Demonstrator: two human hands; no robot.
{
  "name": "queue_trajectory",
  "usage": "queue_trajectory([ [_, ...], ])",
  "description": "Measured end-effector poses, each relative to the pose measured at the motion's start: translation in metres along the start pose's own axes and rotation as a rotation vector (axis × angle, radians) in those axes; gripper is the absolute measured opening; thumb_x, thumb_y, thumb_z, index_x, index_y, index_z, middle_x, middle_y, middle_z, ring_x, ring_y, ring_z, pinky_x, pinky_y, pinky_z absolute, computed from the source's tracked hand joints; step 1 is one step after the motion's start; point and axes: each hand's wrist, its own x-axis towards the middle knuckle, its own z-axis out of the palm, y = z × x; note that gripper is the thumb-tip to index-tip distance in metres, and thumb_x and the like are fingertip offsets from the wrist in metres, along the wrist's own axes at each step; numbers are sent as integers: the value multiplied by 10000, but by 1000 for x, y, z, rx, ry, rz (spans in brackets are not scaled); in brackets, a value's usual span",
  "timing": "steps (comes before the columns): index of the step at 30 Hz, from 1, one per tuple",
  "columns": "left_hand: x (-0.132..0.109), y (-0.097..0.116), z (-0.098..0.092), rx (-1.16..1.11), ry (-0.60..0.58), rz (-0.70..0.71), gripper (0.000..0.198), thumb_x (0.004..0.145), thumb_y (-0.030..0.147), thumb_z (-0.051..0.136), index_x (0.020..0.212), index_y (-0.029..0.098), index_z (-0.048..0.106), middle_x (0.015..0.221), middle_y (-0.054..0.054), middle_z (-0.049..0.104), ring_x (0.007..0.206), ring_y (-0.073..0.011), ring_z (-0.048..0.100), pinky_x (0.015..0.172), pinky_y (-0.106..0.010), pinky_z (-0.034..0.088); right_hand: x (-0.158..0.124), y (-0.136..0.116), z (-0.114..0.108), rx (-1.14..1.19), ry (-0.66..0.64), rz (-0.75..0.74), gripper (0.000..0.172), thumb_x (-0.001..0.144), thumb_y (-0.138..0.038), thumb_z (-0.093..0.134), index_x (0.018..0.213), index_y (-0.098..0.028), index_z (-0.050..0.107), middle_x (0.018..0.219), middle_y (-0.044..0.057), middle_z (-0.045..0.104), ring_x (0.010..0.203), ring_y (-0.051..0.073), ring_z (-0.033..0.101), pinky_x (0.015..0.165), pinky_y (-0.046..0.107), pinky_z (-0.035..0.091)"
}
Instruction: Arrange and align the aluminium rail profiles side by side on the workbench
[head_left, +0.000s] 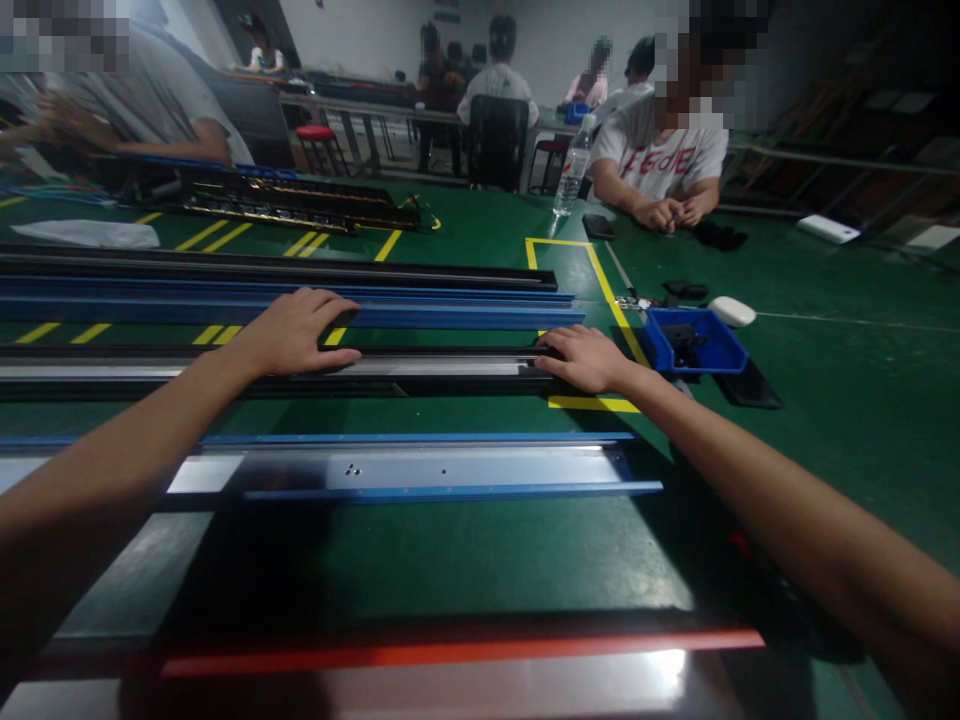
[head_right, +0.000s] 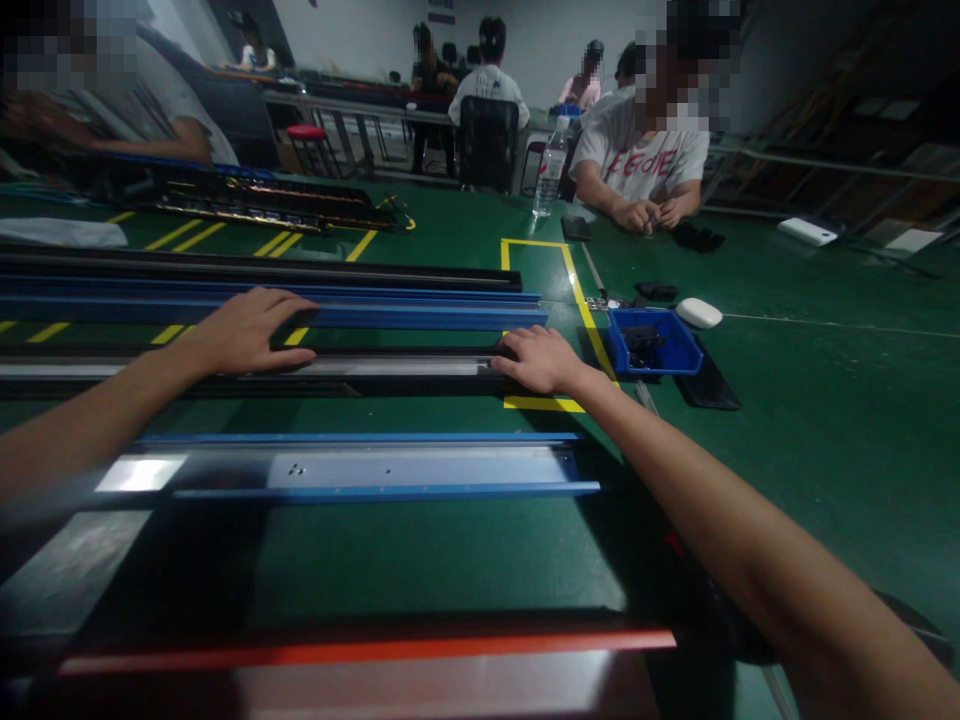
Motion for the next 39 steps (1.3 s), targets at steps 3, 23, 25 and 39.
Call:
queue_trajectory([
  [3,0,0,0,10,2,6,947,883,823,422,1523,128,499,1454,-233,568,1332,-432,535,1093,-531,424,0,-1,-1,-1,2,-6,555,1070,-563,386,1314,-157,675,1387,169,683,1218,391,624,998,502,456],
  [23,6,1,-1,126,-45,52,958,945,750,341,1611,64,397,1500,-272,530,1350,-442,501,1094,-526,397,1,5,5,75,116,-25,680,1075,-639,335,1481,-153,580,1594,182,522,1409,440,500,1107,597,417],
  [25,8,0,0,119,-34,54,936,944,747,352,1597,81,423,1493,-262,539,1352,-438,499,1093,-529,402,0,4,3,68,120,-10,667,1077,-624,341,1433,-129,612,1496,203,601,1336,433,551,1070,575,438],
  [39,8,3,-21,182,-124,141,812,1014,681,348,1579,110,465,1528,-265,529,1325,-429,560,1081,-543,431,-5,-4,0,-35,134,-18,560,1105,-514,308,1313,-126,654,1290,193,684,1183,366,610,1006,475,442],
])
